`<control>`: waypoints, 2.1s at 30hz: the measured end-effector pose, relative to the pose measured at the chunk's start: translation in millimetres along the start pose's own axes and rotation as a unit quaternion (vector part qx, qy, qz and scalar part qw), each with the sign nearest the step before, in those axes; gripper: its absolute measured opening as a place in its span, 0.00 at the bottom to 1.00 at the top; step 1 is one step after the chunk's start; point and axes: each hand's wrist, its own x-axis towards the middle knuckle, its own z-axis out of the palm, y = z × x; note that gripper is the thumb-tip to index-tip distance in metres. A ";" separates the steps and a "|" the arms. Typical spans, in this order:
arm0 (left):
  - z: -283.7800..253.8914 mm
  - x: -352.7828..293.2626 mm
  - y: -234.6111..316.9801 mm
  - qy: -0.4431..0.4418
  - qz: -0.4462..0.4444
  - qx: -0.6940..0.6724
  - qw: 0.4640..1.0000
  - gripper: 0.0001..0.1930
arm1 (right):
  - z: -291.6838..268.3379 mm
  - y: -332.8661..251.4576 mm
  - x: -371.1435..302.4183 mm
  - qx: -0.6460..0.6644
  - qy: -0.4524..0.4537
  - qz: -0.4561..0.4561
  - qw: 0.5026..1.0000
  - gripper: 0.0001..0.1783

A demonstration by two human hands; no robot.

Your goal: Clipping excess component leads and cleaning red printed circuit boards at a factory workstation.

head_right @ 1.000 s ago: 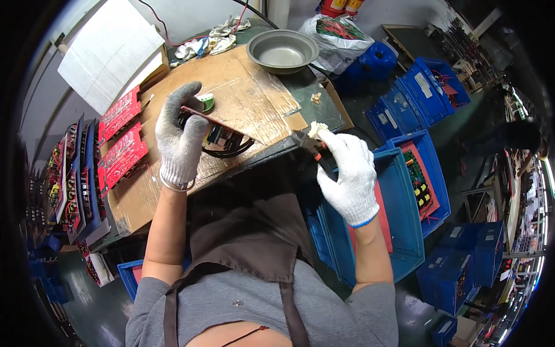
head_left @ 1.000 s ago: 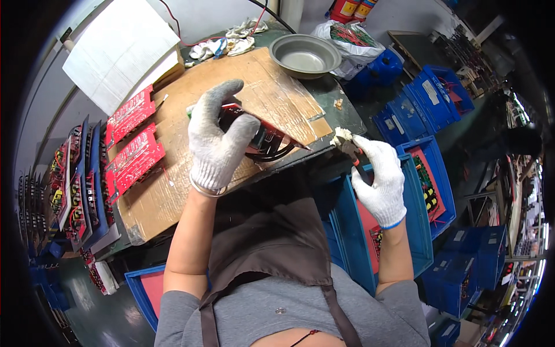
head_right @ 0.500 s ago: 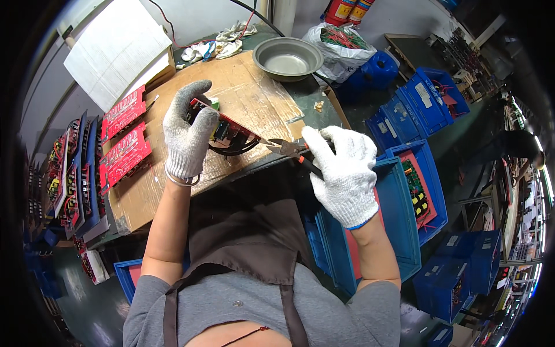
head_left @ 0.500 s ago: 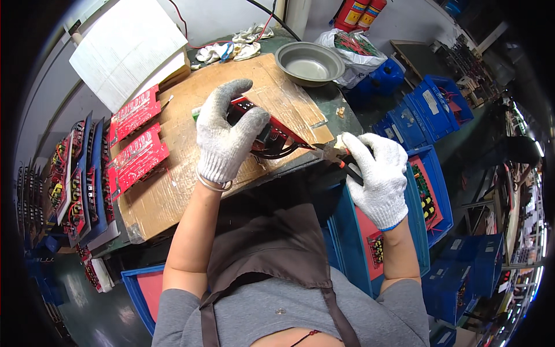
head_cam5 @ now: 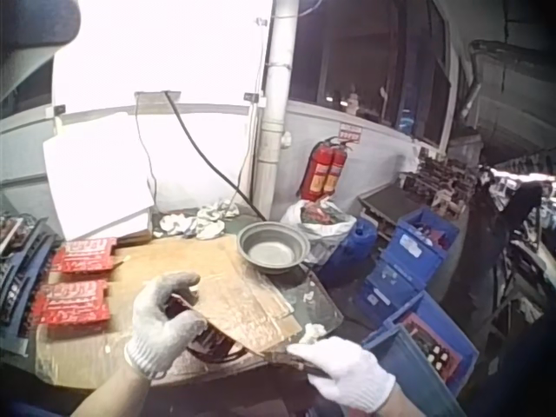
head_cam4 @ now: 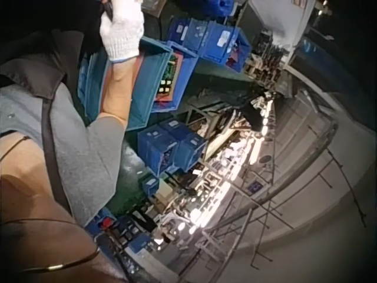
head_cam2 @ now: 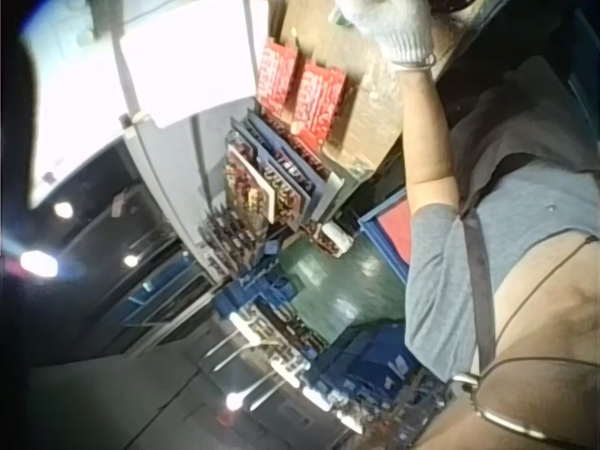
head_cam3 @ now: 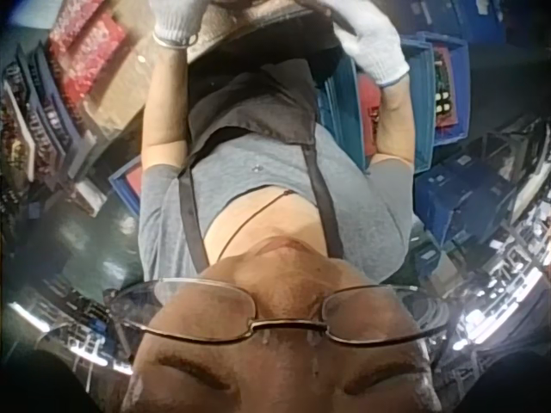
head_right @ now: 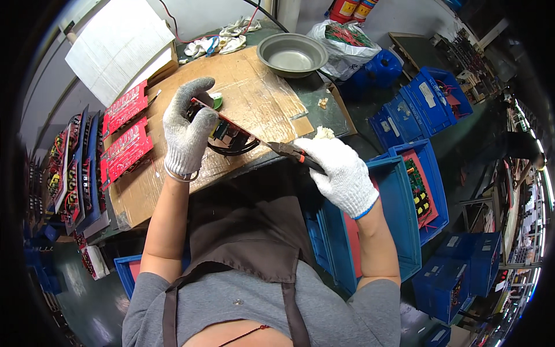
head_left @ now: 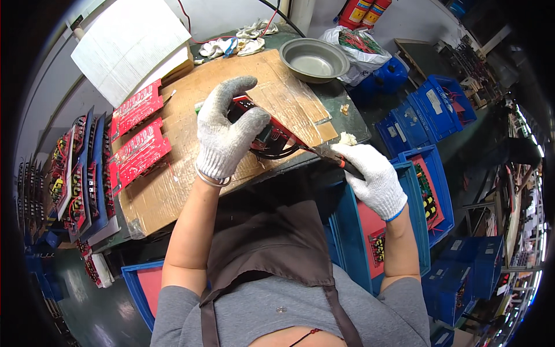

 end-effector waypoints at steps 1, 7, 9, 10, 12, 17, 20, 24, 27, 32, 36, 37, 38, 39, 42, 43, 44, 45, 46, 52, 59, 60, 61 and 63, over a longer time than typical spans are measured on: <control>-1.2 0.6 -0.4 0.005 -0.012 -0.007 1.000 0.25 | 2.9 3.2 -0.1 0.039 -0.004 -0.008 0.999 0.27; -7.8 0.2 -0.9 -0.001 0.005 -0.026 1.000 0.26 | 19.9 22.1 4.9 0.371 -0.195 0.161 0.894 0.20; -10.2 -0.4 -3.0 -0.009 -0.009 -0.040 0.999 0.26 | 28.9 26.1 6.1 0.444 -0.232 0.194 0.844 0.19; -10.7 -1.7 -5.5 -0.008 -0.007 -0.056 0.998 0.25 | 31.7 28.4 5.6 0.445 -0.232 0.195 0.843 0.19; -13.1 -4.5 -9.3 -0.010 -0.006 -0.073 0.997 0.25 | 35.8 33.6 4.6 0.524 -0.166 0.254 0.796 0.20; -33.1 -16.5 -38.9 0.024 0.014 -0.162 0.986 0.29 | 34.8 69.5 -30.5 0.410 -0.044 0.314 0.855 0.20; -47.7 -31.4 -53.6 0.087 -0.006 -0.187 0.978 0.38 | 44.4 93.1 -56.8 0.111 0.065 0.281 0.951 0.19; -58.3 -51.3 -70.6 0.134 -0.030 -0.186 0.973 0.58 | 40.8 83.4 -61.9 -0.162 0.059 0.238 0.956 0.23; -60.9 -64.5 -67.0 0.153 -0.060 -0.165 0.972 0.59 | 50.2 63.6 -56.8 -0.310 -0.067 0.264 0.911 0.29; -86.1 -90.2 -58.9 0.184 -0.156 -0.172 0.955 0.53 | 46.6 47.8 -53.6 -0.336 -0.077 0.252 0.904 0.31; -101.8 -99.9 -42.3 0.218 -0.306 -0.355 0.856 0.44 | 46.6 47.2 -55.8 -0.301 -0.050 0.242 0.921 0.32; -98.3 -98.9 -39.0 0.239 -0.332 -0.345 0.845 0.42 | 49.2 55.4 -51.7 -0.314 -0.052 0.259 0.912 0.32; -98.0 -100.3 -36.4 0.261 -0.357 -0.333 0.833 0.40 | 51.7 63.7 -46.8 -0.326 -0.055 0.274 0.903 0.32; -100.8 -107.6 -52.8 0.229 -0.305 -0.299 0.874 0.34 | 49.8 71.9 -40.7 -0.308 -0.074 0.310 0.896 0.31; -100.9 -118.8 -54.1 0.212 -0.263 -0.373 0.864 0.30 | 60.0 112.7 -46.7 -0.200 -0.050 0.298 0.932 0.24; -98.5 -118.3 -44.9 0.224 -0.261 -0.362 0.866 0.28 | 55.6 116.0 -48.7 -0.143 -0.045 0.291 0.945 0.24; -95.6 -117.8 -41.8 0.214 -0.250 -0.370 0.869 0.29 | 53.3 114.4 -51.7 -0.121 -0.017 0.273 0.954 0.25; -94.1 -116.4 -43.1 0.207 -0.248 -0.356 0.877 0.29 | 48.7 106.1 -53.0 -0.090 0.015 0.276 0.957 0.25; -88.9 -112.5 -48.6 0.195 -0.248 -0.346 0.883 0.30 | 45.1 104.5 -57.8 -0.090 0.037 0.286 0.953 0.26; -67.0 -106.0 -62.7 0.162 -0.262 -0.336 0.890 0.34 | 56.0 20.5 -16.9 0.109 -0.003 0.159 0.981 0.30; -70.1 -110.9 -78.0 0.113 -0.218 -0.298 0.923 0.41 | 74.3 -53.4 51.0 -0.074 -0.054 -0.051 0.995 0.34; -69.6 -111.6 -81.0 0.115 -0.218 -0.300 0.922 0.41 | 76.6 -57.8 58.7 -0.113 -0.060 -0.074 0.989 0.34; -68.8 -112.3 -83.2 0.111 -0.219 -0.321 0.914 0.41 | 78.9 -62.6 64.6 -0.133 -0.063 -0.085 0.985 0.34; -68.7 -112.8 -83.6 0.111 -0.221 -0.341 0.907 0.41 | 83.2 -64.7 75.9 -0.145 -0.072 -0.103 0.981 0.34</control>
